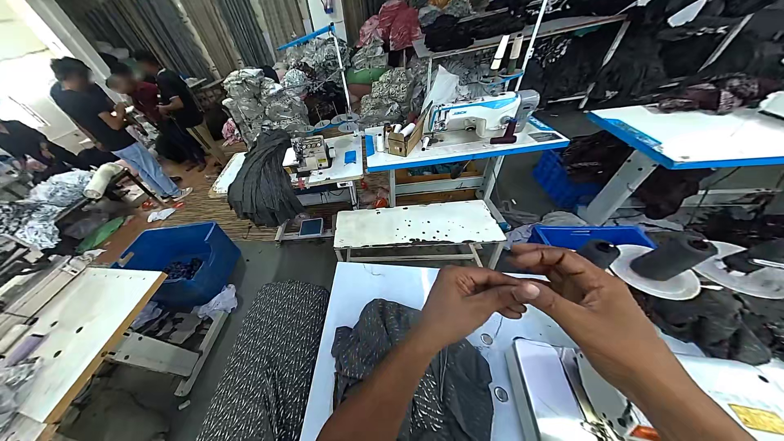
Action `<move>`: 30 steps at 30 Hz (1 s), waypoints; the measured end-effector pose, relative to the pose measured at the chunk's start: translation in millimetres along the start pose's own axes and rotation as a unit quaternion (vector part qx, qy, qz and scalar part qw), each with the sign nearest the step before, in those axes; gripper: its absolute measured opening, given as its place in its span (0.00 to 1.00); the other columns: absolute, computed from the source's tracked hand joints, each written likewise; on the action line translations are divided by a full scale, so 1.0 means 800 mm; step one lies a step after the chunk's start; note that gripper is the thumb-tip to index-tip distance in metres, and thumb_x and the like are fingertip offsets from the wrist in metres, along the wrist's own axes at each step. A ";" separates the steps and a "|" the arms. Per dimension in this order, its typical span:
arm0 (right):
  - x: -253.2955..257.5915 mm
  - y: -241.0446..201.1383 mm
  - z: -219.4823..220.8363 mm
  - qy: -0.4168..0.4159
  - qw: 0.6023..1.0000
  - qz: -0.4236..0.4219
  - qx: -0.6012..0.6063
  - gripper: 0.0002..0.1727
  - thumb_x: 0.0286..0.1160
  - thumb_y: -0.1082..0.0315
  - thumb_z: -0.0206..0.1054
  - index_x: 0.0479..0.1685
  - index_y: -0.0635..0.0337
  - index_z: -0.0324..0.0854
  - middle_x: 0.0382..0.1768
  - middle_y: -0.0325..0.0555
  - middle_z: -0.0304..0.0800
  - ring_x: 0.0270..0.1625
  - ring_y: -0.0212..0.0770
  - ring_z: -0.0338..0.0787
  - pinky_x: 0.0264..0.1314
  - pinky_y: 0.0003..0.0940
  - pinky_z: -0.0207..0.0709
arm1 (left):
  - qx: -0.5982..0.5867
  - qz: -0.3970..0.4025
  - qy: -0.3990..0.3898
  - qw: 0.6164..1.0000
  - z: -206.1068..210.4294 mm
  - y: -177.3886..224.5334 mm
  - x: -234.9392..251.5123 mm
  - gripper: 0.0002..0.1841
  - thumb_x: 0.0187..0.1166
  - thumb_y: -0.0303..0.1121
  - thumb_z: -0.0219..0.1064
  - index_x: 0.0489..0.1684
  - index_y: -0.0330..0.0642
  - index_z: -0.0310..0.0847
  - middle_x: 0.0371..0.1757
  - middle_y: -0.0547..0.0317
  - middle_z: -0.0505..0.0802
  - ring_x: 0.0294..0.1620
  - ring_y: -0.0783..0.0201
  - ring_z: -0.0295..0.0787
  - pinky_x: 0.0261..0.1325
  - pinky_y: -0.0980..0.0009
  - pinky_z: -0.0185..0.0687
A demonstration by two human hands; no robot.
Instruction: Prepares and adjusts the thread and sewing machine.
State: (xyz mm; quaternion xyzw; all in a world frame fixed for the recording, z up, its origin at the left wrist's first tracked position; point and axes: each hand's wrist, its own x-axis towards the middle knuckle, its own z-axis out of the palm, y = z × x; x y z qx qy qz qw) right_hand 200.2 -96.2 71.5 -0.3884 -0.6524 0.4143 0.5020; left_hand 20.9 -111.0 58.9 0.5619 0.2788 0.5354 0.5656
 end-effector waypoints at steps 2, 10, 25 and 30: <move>-0.002 -0.001 -0.008 -0.046 0.999 0.000 -0.008 0.38 0.64 0.37 0.76 0.71 0.50 0.84 0.66 0.43 0.89 0.62 0.45 0.92 0.59 0.38 0.91 | -0.001 -0.015 -0.002 1.000 -0.003 0.000 0.001 0.09 0.82 0.23 0.68 0.50 0.25 0.88 0.37 0.50 0.95 0.34 0.66 0.94 0.47 0.69 0.94; -0.003 0.008 -0.008 -0.014 0.999 -0.040 0.006 0.12 0.74 0.56 0.73 0.43 0.53 0.97 0.51 0.42 0.96 0.50 0.39 0.94 0.50 0.29 0.90 | -0.009 -0.025 -0.005 1.000 -0.003 0.003 0.002 0.06 0.81 0.20 0.67 0.45 0.24 0.87 0.36 0.50 0.95 0.33 0.66 0.94 0.45 0.68 0.94; 0.028 -0.035 -0.027 0.099 0.990 -0.094 0.038 0.05 0.74 0.61 0.74 0.34 0.45 0.84 0.33 0.33 0.94 0.36 0.35 0.96 0.45 0.33 0.93 | 0.073 -0.046 -0.034 0.996 -0.029 -0.055 0.035 0.10 0.82 0.24 0.67 0.52 0.25 0.89 0.43 0.48 0.95 0.37 0.68 0.92 0.49 0.70 0.90; 0.053 -0.052 -0.054 0.141 0.981 -0.131 0.001 0.07 0.76 0.57 0.74 0.39 0.43 0.81 0.35 0.27 0.91 0.42 0.30 0.95 0.53 0.31 0.92 | 0.100 -0.011 -0.014 0.995 -0.023 -0.098 0.072 0.08 0.80 0.23 0.69 0.48 0.27 0.91 0.50 0.46 0.93 0.43 0.65 0.89 0.53 0.67 0.87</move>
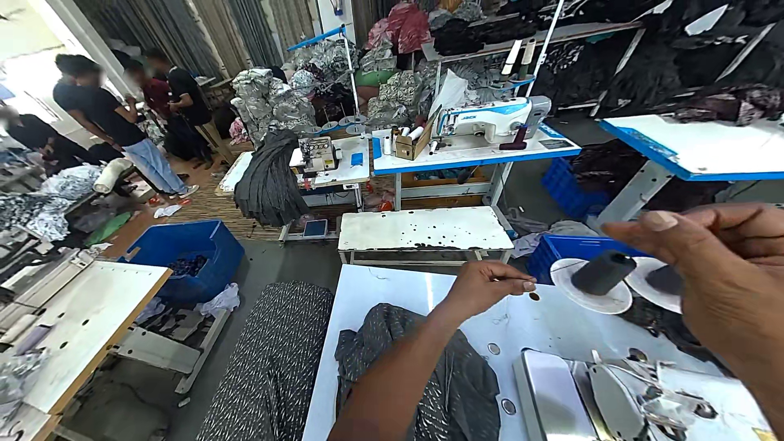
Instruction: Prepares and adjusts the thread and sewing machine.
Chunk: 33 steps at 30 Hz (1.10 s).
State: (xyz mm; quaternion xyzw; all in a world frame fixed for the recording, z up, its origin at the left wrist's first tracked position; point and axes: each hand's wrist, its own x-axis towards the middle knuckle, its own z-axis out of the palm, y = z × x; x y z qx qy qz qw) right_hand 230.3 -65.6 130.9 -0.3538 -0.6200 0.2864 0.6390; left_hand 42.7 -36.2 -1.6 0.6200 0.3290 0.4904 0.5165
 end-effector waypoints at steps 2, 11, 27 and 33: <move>0.013 0.003 -0.007 0.023 0.999 -0.009 -0.047 0.09 0.77 0.56 0.74 0.40 0.44 0.79 0.34 0.24 0.90 0.39 0.23 0.92 0.48 0.22 0.88 | 0.063 0.001 0.007 0.998 0.000 -0.028 0.030 0.09 0.80 0.25 0.70 0.48 0.29 0.92 0.51 0.45 0.94 0.48 0.61 0.90 0.59 0.62 0.85; 0.008 0.058 -0.028 -0.045 0.956 -0.065 -0.282 0.22 0.73 0.47 0.71 0.39 0.61 0.86 0.54 0.53 0.88 0.51 0.46 0.89 0.52 0.50 0.85 | 0.084 -0.078 0.041 0.993 -0.005 0.044 0.037 0.22 0.86 0.19 0.54 0.78 0.39 0.75 0.70 0.45 0.85 0.43 0.58 0.88 0.46 0.60 0.86; -0.023 0.053 0.003 -0.083 0.986 0.095 -0.105 0.16 0.63 0.50 0.78 0.44 0.48 0.86 0.57 0.36 0.90 0.54 0.34 0.92 0.48 0.31 0.90 | -0.151 0.013 0.022 0.988 0.032 0.095 0.001 0.07 0.81 0.17 0.64 0.47 0.22 0.86 0.34 0.51 0.93 0.32 0.70 0.92 0.44 0.74 0.91; -0.037 0.059 -0.010 -0.131 0.986 0.079 -0.067 0.17 0.80 0.56 0.69 0.58 0.55 0.92 0.63 0.39 0.92 0.58 0.36 0.93 0.56 0.31 0.89 | -0.163 -0.001 0.020 0.986 0.034 0.096 -0.001 0.06 0.80 0.18 0.66 0.47 0.24 0.87 0.34 0.53 0.94 0.32 0.70 0.92 0.43 0.74 0.90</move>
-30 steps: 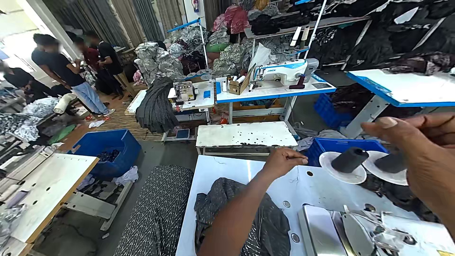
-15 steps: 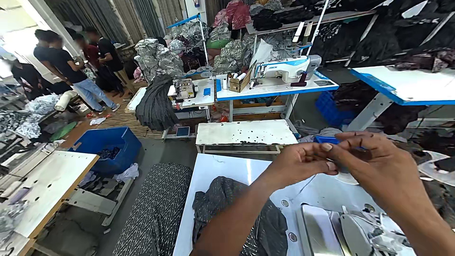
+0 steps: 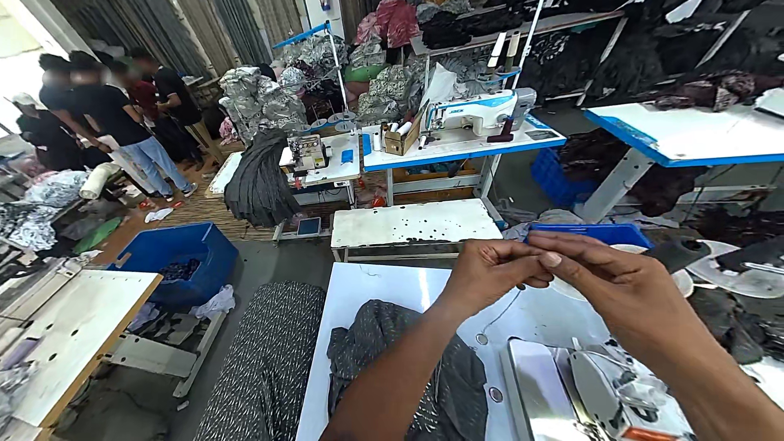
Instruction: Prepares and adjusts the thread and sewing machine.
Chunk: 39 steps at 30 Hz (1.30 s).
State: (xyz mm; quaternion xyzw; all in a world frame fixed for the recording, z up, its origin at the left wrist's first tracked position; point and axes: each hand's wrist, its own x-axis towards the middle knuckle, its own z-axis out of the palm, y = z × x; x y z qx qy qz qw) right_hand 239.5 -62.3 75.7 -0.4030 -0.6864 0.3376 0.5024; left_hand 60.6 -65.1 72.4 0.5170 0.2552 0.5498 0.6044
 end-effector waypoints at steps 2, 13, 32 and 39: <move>0.002 0.001 0.000 0.030 0.999 -0.004 0.021 0.14 0.77 0.55 0.71 0.48 0.53 0.95 0.56 0.38 0.95 0.55 0.35 0.94 0.55 0.29 0.89 | 0.013 -0.005 0.002 1.000 0.002 0.001 0.000 0.06 0.81 0.19 0.65 0.47 0.23 0.85 0.33 0.52 0.93 0.32 0.70 0.92 0.44 0.73 0.91; 0.015 -0.017 -0.012 0.116 0.987 -0.023 0.113 0.09 0.69 0.58 0.80 0.36 0.48 0.87 0.37 0.37 0.97 0.40 0.36 0.98 0.49 0.33 0.94 | 0.136 0.010 -0.052 0.989 -0.019 -0.038 0.022 0.08 0.80 0.21 0.68 0.48 0.24 0.89 0.38 0.47 0.94 0.34 0.69 0.91 0.46 0.72 0.90; 0.062 -0.037 -0.084 0.130 0.954 -0.100 -0.251 0.22 0.77 0.48 0.72 0.46 0.60 0.77 0.29 0.42 0.81 0.24 0.33 0.79 0.26 0.33 0.78 | 0.399 -0.038 -0.055 0.915 -0.019 -0.220 0.143 0.16 0.76 0.28 0.74 0.60 0.35 0.89 0.62 0.41 0.92 0.67 0.49 0.87 0.74 0.50 0.79; 0.047 0.013 -0.082 0.053 0.859 -0.153 -0.485 0.18 0.79 0.57 0.73 0.35 0.68 0.84 0.26 0.59 0.87 0.24 0.63 0.88 0.23 0.61 0.75 | 0.358 -0.089 0.094 0.925 -0.027 -0.144 0.102 0.21 0.83 0.20 0.60 0.75 0.35 0.77 0.78 0.35 0.78 0.66 0.43 0.86 0.64 0.48 0.85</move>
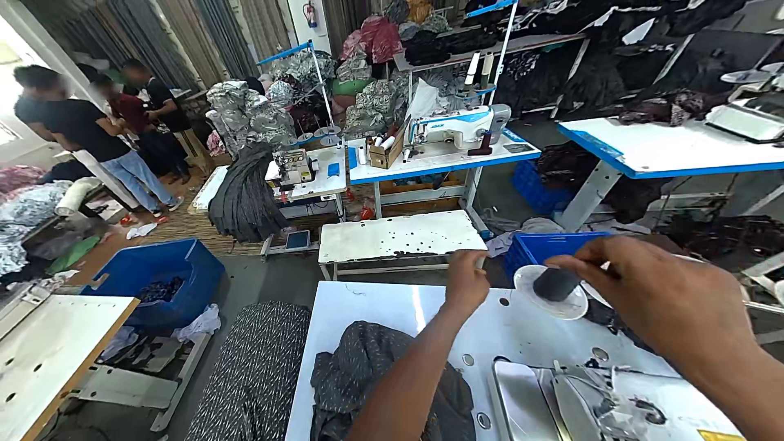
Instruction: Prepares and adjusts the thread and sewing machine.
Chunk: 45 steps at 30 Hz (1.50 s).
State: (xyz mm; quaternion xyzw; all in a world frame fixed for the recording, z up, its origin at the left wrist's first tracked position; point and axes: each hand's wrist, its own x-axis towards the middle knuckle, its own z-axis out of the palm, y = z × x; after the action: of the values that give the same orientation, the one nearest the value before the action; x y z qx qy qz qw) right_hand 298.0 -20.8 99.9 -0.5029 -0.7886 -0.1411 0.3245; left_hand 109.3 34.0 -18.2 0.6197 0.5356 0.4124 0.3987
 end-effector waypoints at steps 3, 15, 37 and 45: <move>-0.006 0.000 0.014 0.004 1.000 -0.030 0.006 0.19 0.79 0.56 0.71 0.32 0.65 0.82 0.24 0.54 0.84 0.20 0.58 0.85 0.18 0.54 0.72 | -0.148 -0.029 0.112 0.982 -0.033 0.013 -0.034 0.19 0.87 0.28 0.59 0.75 0.40 0.77 0.72 0.41 0.81 0.50 0.50 0.86 0.50 0.51 0.85; 0.003 -0.017 0.035 0.015 0.992 -0.099 0.075 0.05 0.70 0.71 0.73 0.33 0.64 0.84 0.27 0.52 0.87 0.23 0.54 0.88 0.21 0.52 0.75 | -0.121 0.098 -0.134 0.979 -0.093 0.124 -0.074 0.19 0.79 0.29 0.72 0.65 0.30 0.83 0.48 0.46 0.91 0.40 0.64 0.87 0.45 0.67 0.86; 0.011 -0.007 0.042 0.030 0.982 -0.157 0.100 0.20 0.83 0.52 0.61 0.37 0.62 0.83 0.27 0.48 0.84 0.23 0.49 0.85 0.20 0.48 0.74 | -0.065 0.144 -0.011 0.987 -0.085 0.118 -0.057 0.11 0.85 0.31 0.66 0.43 0.30 0.89 0.42 0.48 0.90 0.37 0.61 0.91 0.44 0.61 0.92; 0.010 0.018 0.042 -0.042 0.976 -0.144 0.156 0.13 0.84 0.61 0.63 0.44 0.59 0.91 0.37 0.51 0.93 0.40 0.52 0.94 0.40 0.55 0.85 | 0.008 0.105 0.056 0.993 -0.153 0.098 -0.030 0.13 0.86 0.34 0.65 0.54 0.31 0.86 0.46 0.53 0.94 0.42 0.66 0.94 0.49 0.64 0.93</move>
State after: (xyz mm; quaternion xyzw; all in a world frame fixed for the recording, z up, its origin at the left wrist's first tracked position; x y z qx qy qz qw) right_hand 295.9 9.7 78.1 -0.3330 -0.8779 -0.0397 0.3419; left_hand 19.0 7.7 94.8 0.6515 0.4922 0.4819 0.3178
